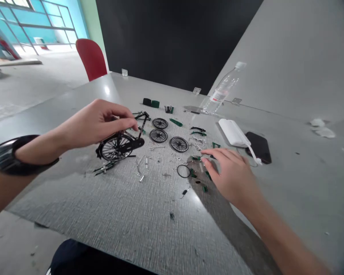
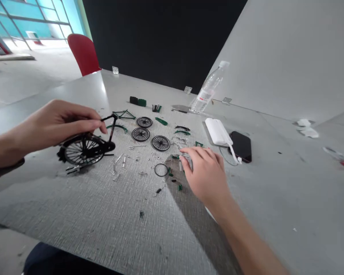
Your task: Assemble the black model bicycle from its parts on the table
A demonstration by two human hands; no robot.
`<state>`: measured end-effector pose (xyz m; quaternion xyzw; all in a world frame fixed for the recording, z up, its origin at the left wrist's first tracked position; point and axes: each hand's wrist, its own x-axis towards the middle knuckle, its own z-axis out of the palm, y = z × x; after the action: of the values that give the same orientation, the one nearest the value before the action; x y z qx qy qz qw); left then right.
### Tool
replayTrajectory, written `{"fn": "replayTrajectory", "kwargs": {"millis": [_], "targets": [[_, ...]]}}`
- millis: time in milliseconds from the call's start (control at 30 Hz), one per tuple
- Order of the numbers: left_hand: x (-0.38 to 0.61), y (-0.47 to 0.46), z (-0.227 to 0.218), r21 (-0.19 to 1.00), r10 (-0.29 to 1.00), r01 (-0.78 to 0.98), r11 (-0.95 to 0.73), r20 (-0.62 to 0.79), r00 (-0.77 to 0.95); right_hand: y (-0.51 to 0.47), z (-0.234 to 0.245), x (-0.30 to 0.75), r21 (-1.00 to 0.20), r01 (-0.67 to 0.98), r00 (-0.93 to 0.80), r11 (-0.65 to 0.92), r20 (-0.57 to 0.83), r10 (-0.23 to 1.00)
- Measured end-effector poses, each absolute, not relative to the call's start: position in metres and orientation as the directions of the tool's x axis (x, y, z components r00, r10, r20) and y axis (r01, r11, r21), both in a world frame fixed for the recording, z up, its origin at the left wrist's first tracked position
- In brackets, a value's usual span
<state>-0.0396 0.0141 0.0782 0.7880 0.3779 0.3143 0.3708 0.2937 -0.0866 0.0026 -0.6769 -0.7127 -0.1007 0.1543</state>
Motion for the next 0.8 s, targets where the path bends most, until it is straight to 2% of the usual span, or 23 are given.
{"fn": "replayTrajectory", "kwargs": {"millis": [100,233,467,633,700,800], "targets": [[-0.049,0.035,0.083,0.653,0.822,0.543,-0.527,0.231,0.52,-0.087,0.001,0.292,-0.08,0.993,-0.054,0.087,0.353,0.934],[-0.058,0.061,0.078,0.622,0.809,0.562,-0.545,0.217,0.546,-0.087,0.0,0.291,-0.13,0.986,-0.055,0.102,0.325,0.944],[-0.062,0.074,0.068,0.783,0.86,0.456,-0.422,0.188,0.474,-0.087,0.001,0.29,-0.182,0.972,-0.08,0.15,0.348,0.934],[-0.054,0.058,0.068,0.947,0.891,0.279,-0.157,0.014,0.454,-0.092,0.003,0.274,-0.179,0.916,-0.269,0.36,0.392,0.88],[-0.051,0.052,0.067,0.972,0.884,0.225,-0.069,-0.046,0.466,-0.096,0.002,0.261,-0.166,0.889,-0.331,0.427,0.412,0.849],[-0.048,0.045,0.063,0.989,0.869,0.147,-0.028,-0.049,0.492,-0.099,0.005,0.241,-0.163,0.852,-0.407,0.498,0.393,0.824]]}}
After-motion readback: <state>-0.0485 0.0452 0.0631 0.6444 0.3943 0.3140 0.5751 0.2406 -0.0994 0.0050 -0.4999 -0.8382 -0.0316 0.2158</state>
